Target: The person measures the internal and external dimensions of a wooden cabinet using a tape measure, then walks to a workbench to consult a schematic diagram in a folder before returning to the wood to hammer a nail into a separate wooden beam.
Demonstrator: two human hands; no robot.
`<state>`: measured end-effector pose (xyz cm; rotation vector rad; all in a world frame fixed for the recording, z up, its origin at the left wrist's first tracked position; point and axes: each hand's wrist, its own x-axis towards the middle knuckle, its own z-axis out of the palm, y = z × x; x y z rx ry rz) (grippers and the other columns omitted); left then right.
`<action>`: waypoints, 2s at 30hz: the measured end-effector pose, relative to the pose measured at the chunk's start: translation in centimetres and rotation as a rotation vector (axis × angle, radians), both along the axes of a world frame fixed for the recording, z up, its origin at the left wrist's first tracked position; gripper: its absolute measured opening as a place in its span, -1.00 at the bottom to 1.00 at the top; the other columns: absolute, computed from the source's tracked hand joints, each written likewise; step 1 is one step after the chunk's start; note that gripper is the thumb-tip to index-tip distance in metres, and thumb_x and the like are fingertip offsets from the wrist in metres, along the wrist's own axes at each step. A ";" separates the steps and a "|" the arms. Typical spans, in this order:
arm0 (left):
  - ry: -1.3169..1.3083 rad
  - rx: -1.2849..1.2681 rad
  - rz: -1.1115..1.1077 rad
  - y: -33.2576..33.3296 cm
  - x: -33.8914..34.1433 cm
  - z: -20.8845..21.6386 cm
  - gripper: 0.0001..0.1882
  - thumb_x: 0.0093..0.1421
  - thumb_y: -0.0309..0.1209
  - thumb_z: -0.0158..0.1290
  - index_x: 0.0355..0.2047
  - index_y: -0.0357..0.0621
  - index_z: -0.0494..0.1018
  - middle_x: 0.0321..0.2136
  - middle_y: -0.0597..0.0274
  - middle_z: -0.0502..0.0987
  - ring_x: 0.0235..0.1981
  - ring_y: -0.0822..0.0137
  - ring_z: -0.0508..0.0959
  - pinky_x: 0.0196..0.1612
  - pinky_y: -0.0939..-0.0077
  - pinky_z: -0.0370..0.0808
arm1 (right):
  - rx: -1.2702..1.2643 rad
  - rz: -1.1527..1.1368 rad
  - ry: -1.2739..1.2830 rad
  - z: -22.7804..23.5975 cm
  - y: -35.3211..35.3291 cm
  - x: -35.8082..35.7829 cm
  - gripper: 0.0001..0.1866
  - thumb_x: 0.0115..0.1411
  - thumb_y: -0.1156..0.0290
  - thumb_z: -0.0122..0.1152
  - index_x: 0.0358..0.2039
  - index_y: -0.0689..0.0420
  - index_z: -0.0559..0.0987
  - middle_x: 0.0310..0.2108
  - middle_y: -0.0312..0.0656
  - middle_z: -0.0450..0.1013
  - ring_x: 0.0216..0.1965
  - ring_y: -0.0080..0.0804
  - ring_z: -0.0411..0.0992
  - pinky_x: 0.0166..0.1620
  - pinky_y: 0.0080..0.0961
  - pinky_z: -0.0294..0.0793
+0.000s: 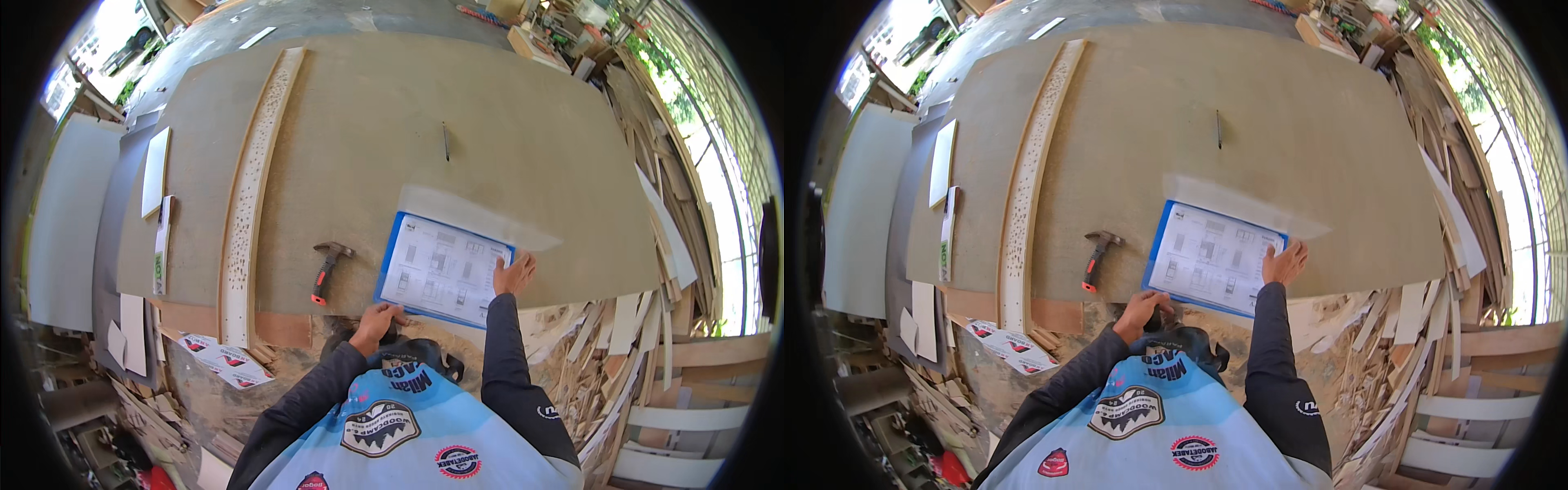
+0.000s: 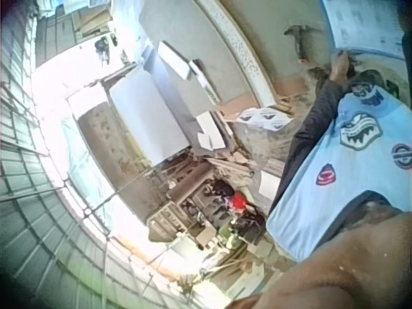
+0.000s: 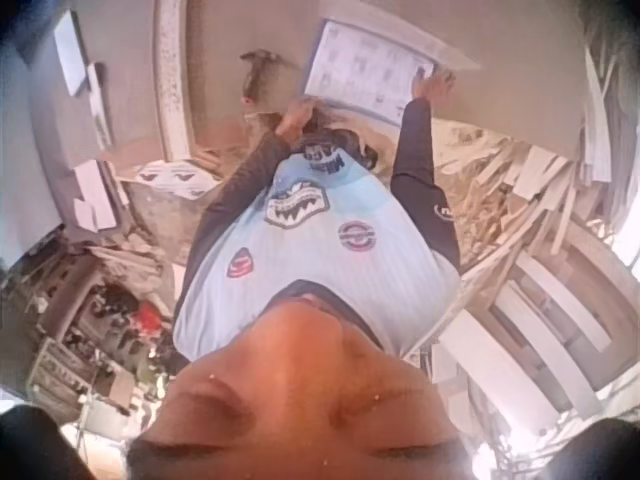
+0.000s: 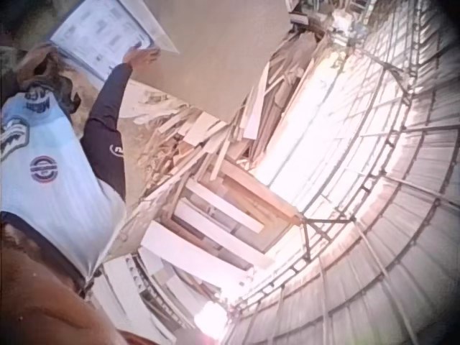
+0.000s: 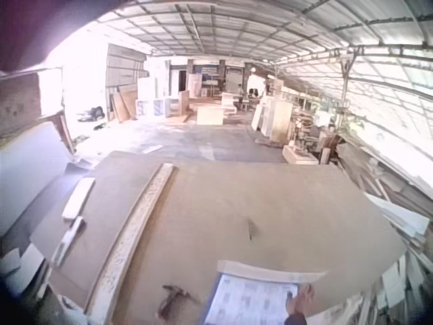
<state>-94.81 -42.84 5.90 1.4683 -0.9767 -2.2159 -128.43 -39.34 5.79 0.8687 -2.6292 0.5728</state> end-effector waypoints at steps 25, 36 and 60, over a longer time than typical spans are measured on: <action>-0.634 -1.070 -0.765 -1.9 -1.1 2.1 0.13 0.04 -0.14 0.32 0.47 -0.03 -0.14 -0.34 -0.10 0.59 -0.29 -0.11 0.60 -0.22 0.10 0.50 | 0.162 0.848 -0.162 0.4 -4.9 -2.1 -0.64 0.10 0.29 0.35 -0.08 0.11 0.62 -0.18 -0.15 0.47 -0.04 -0.11 0.41 0.07 -0.17 0.38; -0.734 -1.271 -0.694 -1.2 -1.0 0.6 0.13 0.05 0.02 0.30 0.48 -0.03 -0.10 -0.37 -0.05 0.56 -0.36 -0.04 0.59 -0.27 0.13 0.48 | 0.215 0.838 -0.295 0.9 -4.8 -0.7 -0.67 0.05 0.33 0.40 -0.16 0.17 0.67 -0.19 -0.15 0.44 -0.05 -0.15 0.41 0.03 -0.26 0.44; -0.718 -1.147 -0.731 -1.7 -1.5 1.5 0.07 0.03 -0.04 0.33 0.46 0.02 0.00 -0.36 -0.03 0.57 -0.28 -0.03 0.60 -0.21 0.13 0.49 | 0.139 0.806 -0.237 2.4 -2.0 0.9 -0.50 -0.11 0.40 0.48 -0.10 0.19 0.54 -0.02 -0.10 0.42 0.07 -0.06 0.33 0.15 -0.19 0.36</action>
